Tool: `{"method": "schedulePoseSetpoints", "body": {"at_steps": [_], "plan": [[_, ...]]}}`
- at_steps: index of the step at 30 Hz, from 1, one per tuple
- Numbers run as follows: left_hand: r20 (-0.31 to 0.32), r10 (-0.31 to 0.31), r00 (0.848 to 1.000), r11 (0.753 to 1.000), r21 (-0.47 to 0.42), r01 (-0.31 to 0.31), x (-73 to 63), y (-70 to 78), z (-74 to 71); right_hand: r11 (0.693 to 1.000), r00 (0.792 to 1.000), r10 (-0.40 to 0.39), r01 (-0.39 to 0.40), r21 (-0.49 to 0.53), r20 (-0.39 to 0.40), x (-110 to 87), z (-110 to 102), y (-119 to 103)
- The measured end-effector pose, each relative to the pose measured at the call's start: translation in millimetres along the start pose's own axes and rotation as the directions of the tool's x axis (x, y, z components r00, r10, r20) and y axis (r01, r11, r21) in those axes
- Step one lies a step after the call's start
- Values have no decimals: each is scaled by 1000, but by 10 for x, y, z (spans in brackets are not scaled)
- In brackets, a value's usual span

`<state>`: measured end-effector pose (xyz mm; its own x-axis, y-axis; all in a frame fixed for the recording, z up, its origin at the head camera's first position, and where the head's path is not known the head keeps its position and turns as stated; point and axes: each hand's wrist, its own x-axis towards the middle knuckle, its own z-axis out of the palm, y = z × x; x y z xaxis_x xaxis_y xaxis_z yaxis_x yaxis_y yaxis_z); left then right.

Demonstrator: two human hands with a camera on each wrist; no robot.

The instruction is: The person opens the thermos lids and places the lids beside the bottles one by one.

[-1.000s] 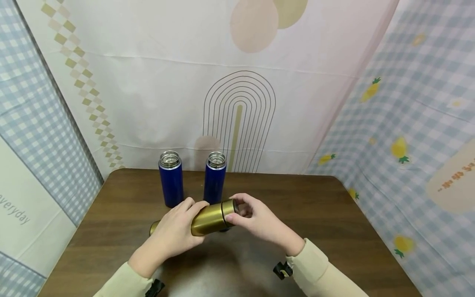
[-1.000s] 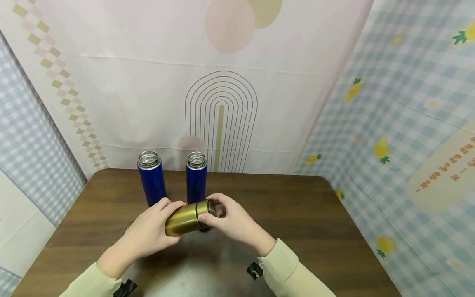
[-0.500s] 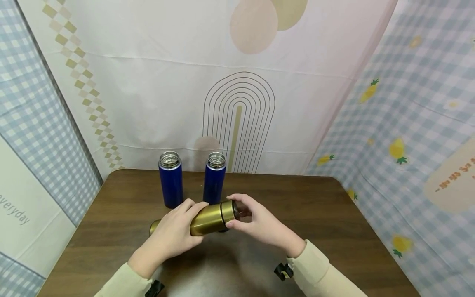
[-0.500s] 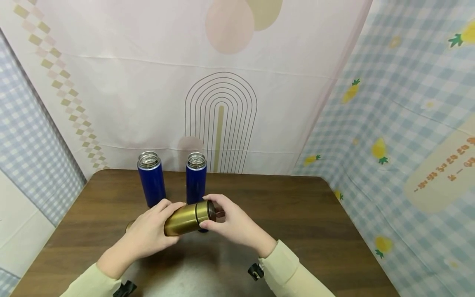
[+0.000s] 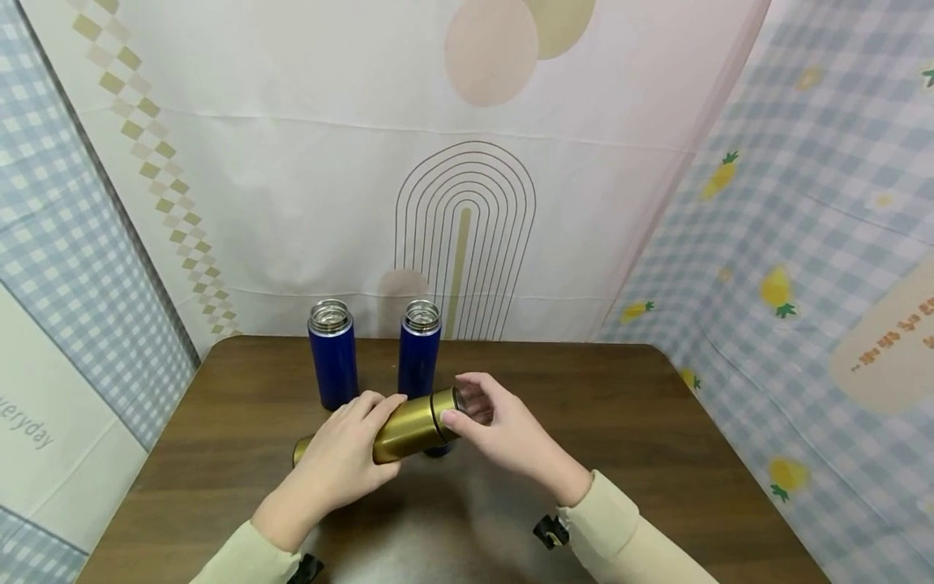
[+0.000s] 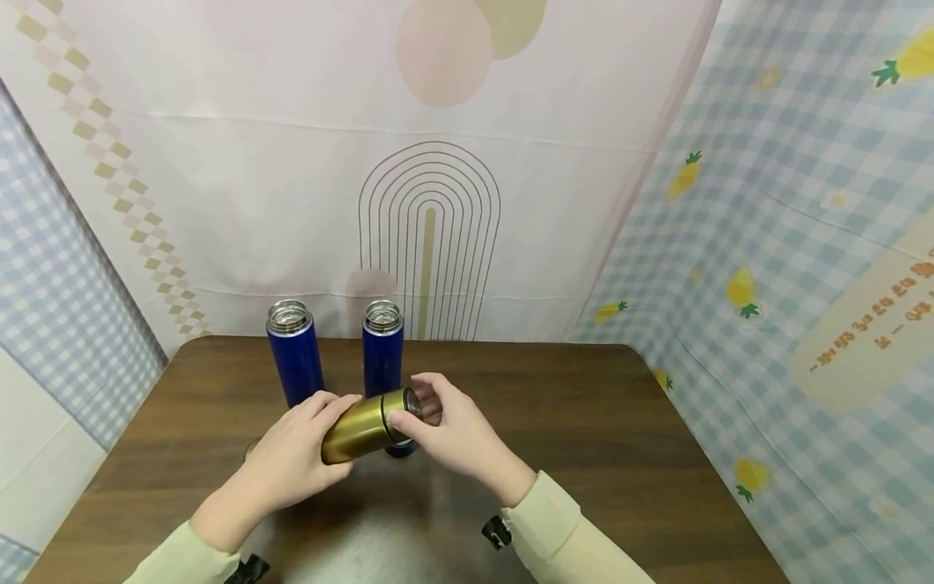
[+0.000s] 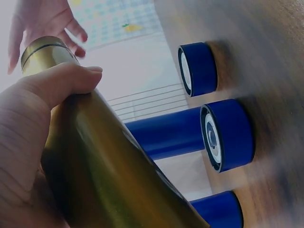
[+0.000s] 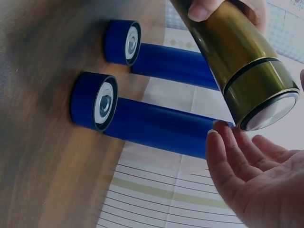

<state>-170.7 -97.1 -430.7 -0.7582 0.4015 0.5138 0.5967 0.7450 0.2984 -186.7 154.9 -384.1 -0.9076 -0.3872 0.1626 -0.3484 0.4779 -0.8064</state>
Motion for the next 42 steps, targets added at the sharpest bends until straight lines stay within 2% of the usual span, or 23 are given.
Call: {"method": "schedulePoseSetpoints", "body": {"at_steps": [3,8,15,26,34,38,42], "plan": [[-14,22,1000,1000,15,-22,17,5,-10,998,999,47,-48,-42,-10,-13,-13,3],[-21,39,999,999,31,-38,38,19,-22,996,997,76,-76,-36,1,-24,-36,1],[-6,38,999,999,19,-38,42,40,-14,998,998,53,-53,35,16,-45,-56,-3],[-2,55,999,998,14,-55,67,53,-8,996,1000,-9,9,85,6,-60,-83,46],[37,22,999,999,-46,-20,43,97,41,995,997,-58,54,80,46,-154,-182,-225],[75,-8,997,998,-69,13,36,126,64,995,994,-81,77,56,69,-126,-169,-83],[95,-38,995,996,-77,45,42,148,68,996,995,-81,79,39,55,-108,-149,28]]}}
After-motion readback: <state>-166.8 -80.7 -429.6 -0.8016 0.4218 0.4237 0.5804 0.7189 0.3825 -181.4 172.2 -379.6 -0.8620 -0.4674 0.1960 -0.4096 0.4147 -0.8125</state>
